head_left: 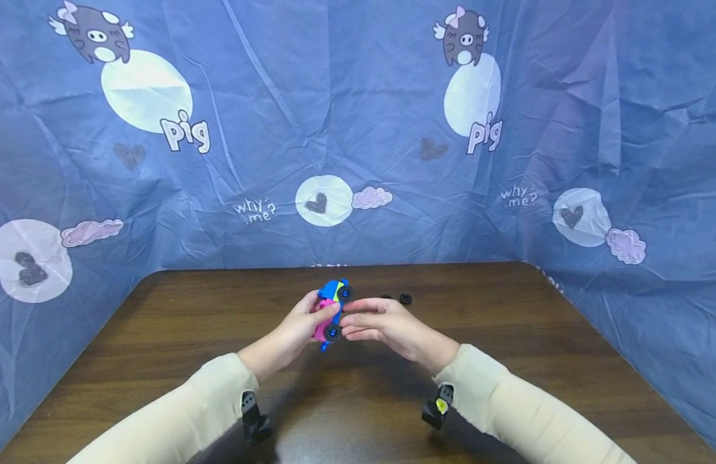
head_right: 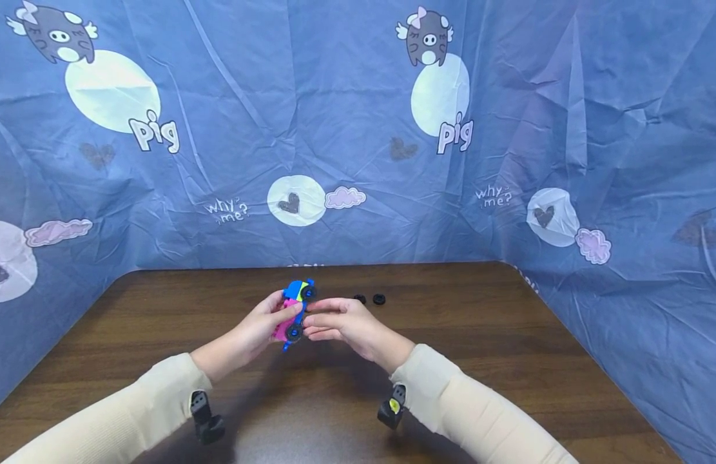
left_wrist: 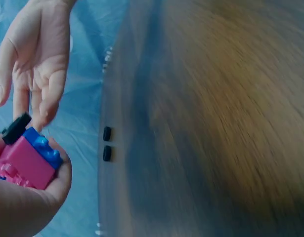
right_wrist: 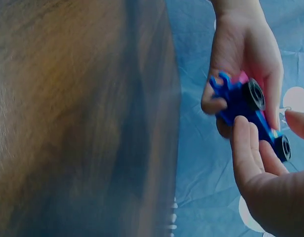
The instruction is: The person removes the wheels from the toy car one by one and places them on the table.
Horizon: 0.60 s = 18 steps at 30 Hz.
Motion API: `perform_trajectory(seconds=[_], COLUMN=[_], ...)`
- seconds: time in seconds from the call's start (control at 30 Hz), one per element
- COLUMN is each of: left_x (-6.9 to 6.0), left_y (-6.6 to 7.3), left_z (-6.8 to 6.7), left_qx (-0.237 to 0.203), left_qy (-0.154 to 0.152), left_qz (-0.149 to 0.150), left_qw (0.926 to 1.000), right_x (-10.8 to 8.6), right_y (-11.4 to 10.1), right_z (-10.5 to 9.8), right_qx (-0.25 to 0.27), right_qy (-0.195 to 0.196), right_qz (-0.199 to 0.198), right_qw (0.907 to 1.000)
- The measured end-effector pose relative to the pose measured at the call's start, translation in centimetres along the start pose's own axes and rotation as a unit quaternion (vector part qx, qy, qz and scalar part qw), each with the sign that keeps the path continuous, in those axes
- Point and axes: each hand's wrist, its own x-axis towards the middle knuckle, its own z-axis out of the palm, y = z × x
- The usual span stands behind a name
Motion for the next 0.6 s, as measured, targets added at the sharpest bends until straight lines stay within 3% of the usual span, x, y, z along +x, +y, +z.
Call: perform_trajectory(seconds=[0.23, 0.6], left_x=[-0.53, -0.95], left_y=[-0.08, -0.07], left_z=[-0.92, -0.59], left_qx=[0.055, 0.183], left_qy=[-0.048, -0.053], left_qz=[0.029, 0.102], left_qw=[0.9969, 0.9764], right_x=[0.15, 0.14], right_y=[-0.57, -0.69], right_z=[-0.33, 0.11], right_qx=[-0.081, -0.190], right_qy=[-0.004, 0.020], right_qz=[0.007, -0.017], right_qw=[0.9967, 0.9814])
